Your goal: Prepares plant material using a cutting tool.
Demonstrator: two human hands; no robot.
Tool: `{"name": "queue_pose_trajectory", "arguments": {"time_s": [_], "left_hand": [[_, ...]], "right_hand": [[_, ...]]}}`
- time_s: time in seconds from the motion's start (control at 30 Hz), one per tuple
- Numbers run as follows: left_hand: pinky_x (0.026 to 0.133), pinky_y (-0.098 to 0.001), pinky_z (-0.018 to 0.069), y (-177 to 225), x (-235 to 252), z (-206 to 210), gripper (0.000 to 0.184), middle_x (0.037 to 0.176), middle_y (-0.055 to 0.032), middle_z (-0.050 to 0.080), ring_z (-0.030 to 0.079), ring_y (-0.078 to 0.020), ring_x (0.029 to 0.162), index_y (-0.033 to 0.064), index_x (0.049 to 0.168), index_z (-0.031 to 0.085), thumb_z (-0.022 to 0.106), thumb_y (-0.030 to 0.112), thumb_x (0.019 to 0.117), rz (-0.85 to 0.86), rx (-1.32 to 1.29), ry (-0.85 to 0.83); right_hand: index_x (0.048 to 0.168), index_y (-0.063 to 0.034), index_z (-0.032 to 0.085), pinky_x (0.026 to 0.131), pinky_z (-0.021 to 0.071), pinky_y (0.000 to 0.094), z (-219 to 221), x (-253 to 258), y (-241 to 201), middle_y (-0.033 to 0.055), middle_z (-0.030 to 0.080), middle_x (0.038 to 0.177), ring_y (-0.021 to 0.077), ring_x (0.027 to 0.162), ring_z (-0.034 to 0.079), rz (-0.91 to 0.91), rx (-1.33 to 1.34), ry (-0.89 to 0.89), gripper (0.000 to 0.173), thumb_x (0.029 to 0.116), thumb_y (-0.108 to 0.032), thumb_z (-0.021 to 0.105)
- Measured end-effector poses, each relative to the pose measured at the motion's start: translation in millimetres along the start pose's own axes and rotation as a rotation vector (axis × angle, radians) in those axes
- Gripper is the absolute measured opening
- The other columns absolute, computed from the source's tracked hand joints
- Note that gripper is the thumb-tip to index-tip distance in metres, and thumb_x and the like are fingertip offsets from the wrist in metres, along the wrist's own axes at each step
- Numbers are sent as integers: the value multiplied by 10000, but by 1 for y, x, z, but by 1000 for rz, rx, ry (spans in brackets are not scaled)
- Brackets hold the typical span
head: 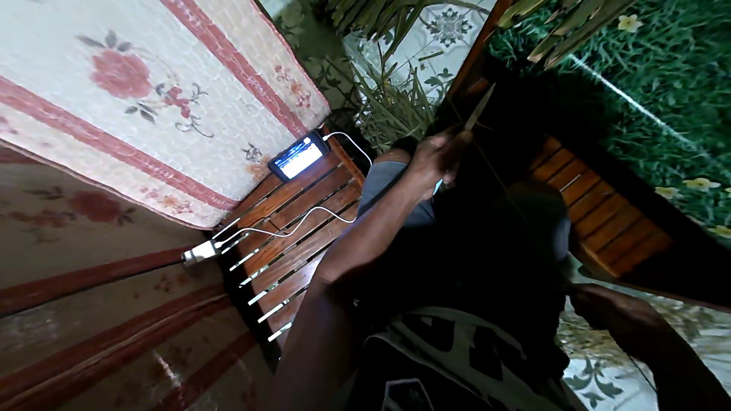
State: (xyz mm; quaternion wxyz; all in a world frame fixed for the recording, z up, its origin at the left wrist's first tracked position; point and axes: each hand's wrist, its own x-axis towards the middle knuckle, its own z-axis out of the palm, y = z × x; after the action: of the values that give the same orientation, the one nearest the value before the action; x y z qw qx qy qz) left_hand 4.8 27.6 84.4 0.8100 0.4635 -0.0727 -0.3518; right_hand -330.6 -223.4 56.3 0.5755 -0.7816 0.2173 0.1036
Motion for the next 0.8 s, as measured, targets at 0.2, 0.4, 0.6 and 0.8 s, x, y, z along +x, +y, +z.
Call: {"name": "queue_pose_trajectory", "arguments": {"time_s": [0.2, 0.4, 0.6, 0.8], "left_hand": [[420, -208, 402, 16, 12, -9, 300, 625, 9, 473, 433, -67, 458, 12, 1326, 551, 478, 163, 1076, 50, 113, 5], [395, -199, 403, 31, 19, -15, 305, 629, 3, 472, 415, -61, 430, 25, 1357, 542, 469, 160, 1093, 73, 83, 81], [392, -206, 405, 61, 34, -29, 353, 582, 27, 424, 400, -66, 408, 74, 1395, 541, 395, 238, 1119, 234, 44, 140], [415, -191, 408, 19, 23, 2, 255, 721, 4, 537, 443, -49, 479, 55, 1263, 576, 461, 207, 1095, 59, 122, 69]], "right_hand": [[1051, 90, 656, 633, 491, 162, -22, -8, -15, -14, 648, 812, -14, 652, 552, 149, -96, 52, 218, 970, -25, 489], [1085, 148, 642, 698, 452, 171, -42, -25, 0, 65, 615, 828, 12, 703, 513, 284, -231, 43, 236, 1020, -11, 479], [1204, 2, 655, 793, 512, 234, -67, -55, 105, -3, 662, 949, 24, 788, 582, 480, -269, 99, 287, 1060, -186, 493], [1251, 75, 624, 714, 500, 217, -35, -38, 76, 41, 631, 859, 34, 708, 558, 399, -214, 182, 338, 1054, -134, 444]]}}
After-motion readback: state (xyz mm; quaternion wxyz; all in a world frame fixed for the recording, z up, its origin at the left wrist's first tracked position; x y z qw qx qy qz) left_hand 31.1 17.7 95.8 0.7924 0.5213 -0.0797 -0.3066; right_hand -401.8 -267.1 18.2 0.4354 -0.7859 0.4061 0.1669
